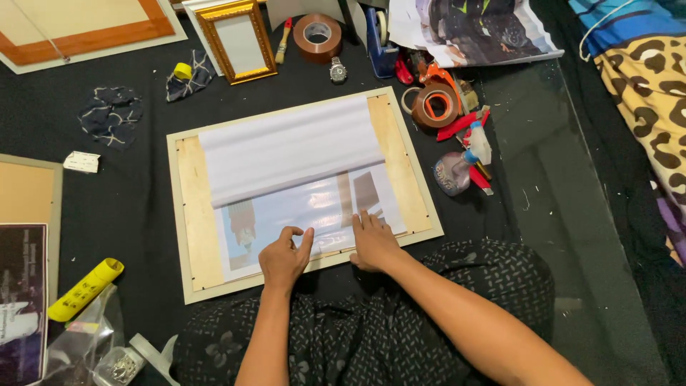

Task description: Clean a board and align a print for mounting and framing

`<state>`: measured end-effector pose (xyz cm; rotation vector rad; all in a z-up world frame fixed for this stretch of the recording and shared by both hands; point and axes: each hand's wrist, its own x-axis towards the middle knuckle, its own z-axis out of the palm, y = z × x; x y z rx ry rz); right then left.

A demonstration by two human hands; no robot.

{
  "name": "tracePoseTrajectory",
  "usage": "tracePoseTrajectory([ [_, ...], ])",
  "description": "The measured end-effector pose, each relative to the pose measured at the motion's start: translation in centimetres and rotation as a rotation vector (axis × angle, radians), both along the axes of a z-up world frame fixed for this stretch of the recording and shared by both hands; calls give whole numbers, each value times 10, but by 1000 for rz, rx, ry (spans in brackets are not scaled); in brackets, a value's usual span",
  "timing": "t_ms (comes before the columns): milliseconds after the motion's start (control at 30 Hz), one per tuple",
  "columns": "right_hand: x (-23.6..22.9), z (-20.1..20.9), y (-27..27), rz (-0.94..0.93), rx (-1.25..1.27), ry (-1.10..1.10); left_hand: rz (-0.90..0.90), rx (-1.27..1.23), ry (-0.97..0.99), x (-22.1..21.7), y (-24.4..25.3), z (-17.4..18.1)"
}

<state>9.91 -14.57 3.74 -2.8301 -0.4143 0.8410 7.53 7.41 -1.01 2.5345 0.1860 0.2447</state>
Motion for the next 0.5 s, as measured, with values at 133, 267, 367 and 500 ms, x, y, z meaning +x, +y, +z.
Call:
tracePoseTrajectory([
  [133,2,-1,-1,-9,-20,16,-12,-22,5,2,1,-5],
  [267,7,-14,-6,-45,-5,11,-30,-79,36,-1,1,8],
  [367,18,-4,-13,-136,30,-8,-31,-106,42,-3,4,7],
  [500,21,17,-35,-264,121,-66,-43,-113,55,-5,9,4],
])
